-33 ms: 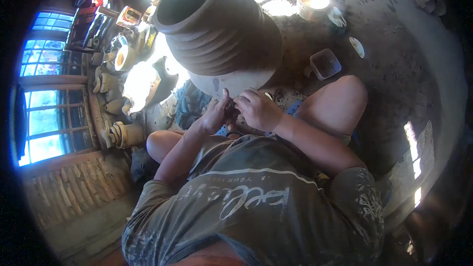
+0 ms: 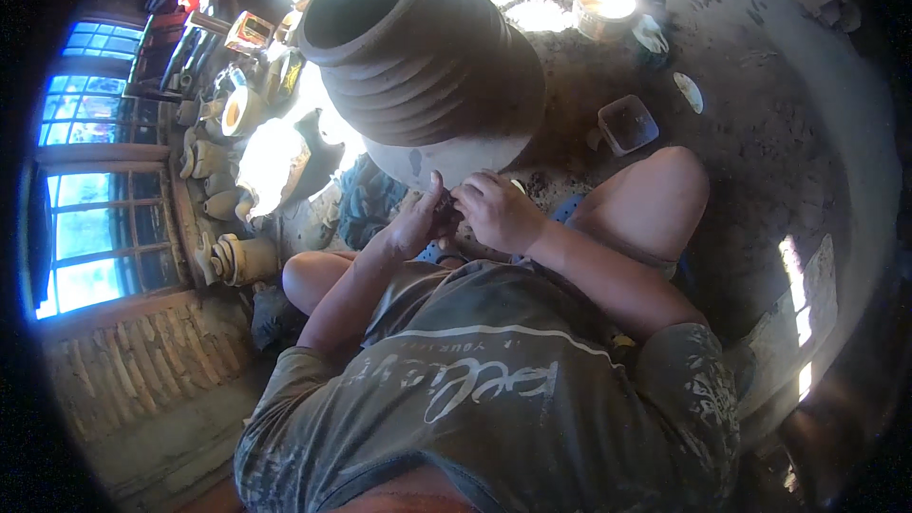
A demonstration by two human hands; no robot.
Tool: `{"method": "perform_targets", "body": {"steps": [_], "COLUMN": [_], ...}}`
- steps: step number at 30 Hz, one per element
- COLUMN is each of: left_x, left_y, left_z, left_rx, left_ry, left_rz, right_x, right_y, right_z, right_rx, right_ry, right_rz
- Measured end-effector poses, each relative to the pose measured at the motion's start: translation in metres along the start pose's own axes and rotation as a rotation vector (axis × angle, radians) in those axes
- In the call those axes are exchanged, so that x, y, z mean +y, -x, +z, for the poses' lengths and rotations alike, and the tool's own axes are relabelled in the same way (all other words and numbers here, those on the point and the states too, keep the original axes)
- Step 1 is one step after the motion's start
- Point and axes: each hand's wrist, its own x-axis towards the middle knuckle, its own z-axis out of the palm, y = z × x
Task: The person shapes a large clay vessel on a pottery wheel, using their hands to smooth the exterior and create decorative horizontal grooves around the midsection.
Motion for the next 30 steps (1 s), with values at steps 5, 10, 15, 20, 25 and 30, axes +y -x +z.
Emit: {"method": "perform_targets", "body": {"steps": [5,10,15,20,25,30], "left_x": [-0.002,-0.007,-0.024,-0.040,-0.040,-0.023], "left_y": [-0.005,-0.009,-0.023,-0.049,-0.051,-0.039], "left_z": [0.008,0.014,0.011,-0.006,-0.009,-0.020], "left_rx": [0.056,0.017,0.306,0.570,0.515,0.433], "left_ry": [-0.166,-0.313,-0.266,-1.118,-1.326,-1.315], "left_rz": [0.178,0.178,0.338,0.434,0.294,0.265], "right_x": [-0.008,-0.004,-0.013,0.017,0.009,0.006], "right_y": [-0.003,0.013,0.013,0.022,0.013,0.008], "right_z": [-0.008,0.001,-0.010,-0.023,-0.040,-0.031], "right_rx": [-0.070,0.043,0.165,0.284,0.185,0.296], "right_ry": [-0.277,-0.208,-0.370,-0.719,-0.739,-0.645], "right_rz": [0.287,0.293,0.528,0.715,0.747,0.676]}}
